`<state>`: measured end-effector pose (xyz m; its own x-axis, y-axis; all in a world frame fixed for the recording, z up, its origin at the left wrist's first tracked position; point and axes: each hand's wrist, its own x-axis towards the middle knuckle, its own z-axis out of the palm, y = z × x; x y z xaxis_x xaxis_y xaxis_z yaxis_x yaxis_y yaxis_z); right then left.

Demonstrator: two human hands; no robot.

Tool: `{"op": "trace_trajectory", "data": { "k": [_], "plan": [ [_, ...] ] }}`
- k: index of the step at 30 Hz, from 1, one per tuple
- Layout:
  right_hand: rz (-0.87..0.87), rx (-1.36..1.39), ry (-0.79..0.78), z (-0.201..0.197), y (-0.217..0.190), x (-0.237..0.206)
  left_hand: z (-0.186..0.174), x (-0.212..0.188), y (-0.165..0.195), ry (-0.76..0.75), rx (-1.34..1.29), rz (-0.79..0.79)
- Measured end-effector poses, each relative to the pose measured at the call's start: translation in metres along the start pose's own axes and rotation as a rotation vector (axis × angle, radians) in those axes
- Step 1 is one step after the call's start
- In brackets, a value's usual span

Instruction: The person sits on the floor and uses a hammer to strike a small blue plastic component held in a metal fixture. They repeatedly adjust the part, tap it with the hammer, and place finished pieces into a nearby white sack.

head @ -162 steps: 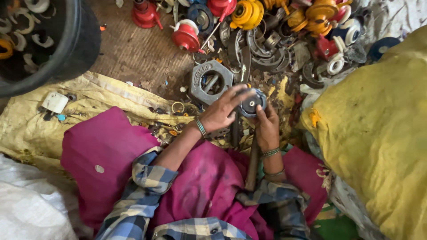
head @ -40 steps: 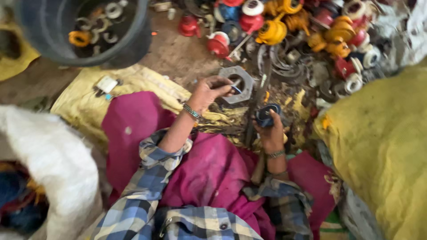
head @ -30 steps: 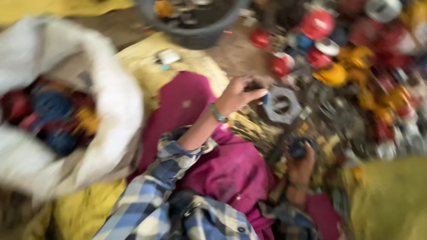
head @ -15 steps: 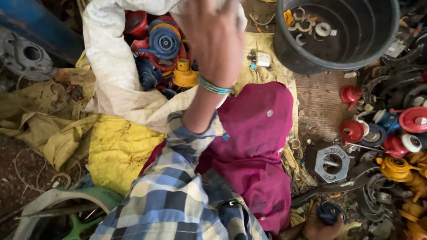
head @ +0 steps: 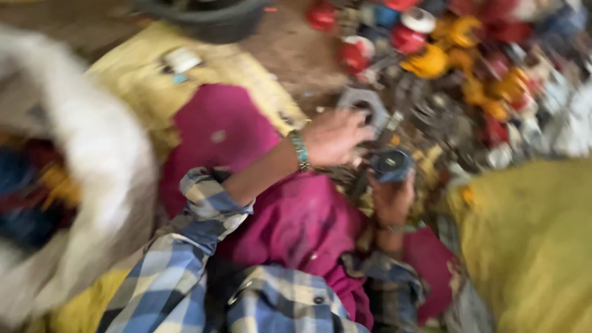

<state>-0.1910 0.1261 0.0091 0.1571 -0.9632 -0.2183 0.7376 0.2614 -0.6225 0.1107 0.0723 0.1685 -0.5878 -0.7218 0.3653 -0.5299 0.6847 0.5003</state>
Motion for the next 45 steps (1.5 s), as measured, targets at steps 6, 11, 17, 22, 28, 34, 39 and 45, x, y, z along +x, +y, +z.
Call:
{"op": "trace_trajectory", "data": {
  "k": [6, 11, 17, 22, 28, 34, 39, 45],
  "plan": [
    [-0.058, 0.025, 0.146, -0.009, 0.001, 0.001, 0.147, 0.039, -0.002, -0.054, -0.494, 0.127],
    [0.054, 0.090, 0.007, -0.022, 0.004, 0.016, 0.189, 0.031, -0.026, -0.060, -0.542, -0.131],
    [-0.001, -0.195, 0.054, -0.010, 0.009, 0.030, 0.198, 0.041, -0.049, 0.058, -0.469, -0.227],
    [0.001, -0.312, 0.010, 0.008, -0.004, 0.035, 0.208, 0.041, -0.060, 0.100, -0.519, -0.386],
    [-0.096, -0.630, 0.292, 0.024, -0.029, 0.021, 0.190, 0.047, -0.098, 0.373, -0.591, -0.578],
    [-0.139, -0.647, 0.381, 0.020, -0.044, 0.004, 0.177, 0.050, -0.098, 0.418, -0.438, -0.389],
    [-0.214, -0.738, 0.419, 0.007, -0.033, -0.001, 0.193, 0.062, -0.076, -0.183, -0.023, -0.423],
    [-0.301, -0.705, 0.661, -0.031, -0.003, -0.021, 0.201, 0.044, -0.066, 0.070, -0.001, -0.246]
  ]
}}
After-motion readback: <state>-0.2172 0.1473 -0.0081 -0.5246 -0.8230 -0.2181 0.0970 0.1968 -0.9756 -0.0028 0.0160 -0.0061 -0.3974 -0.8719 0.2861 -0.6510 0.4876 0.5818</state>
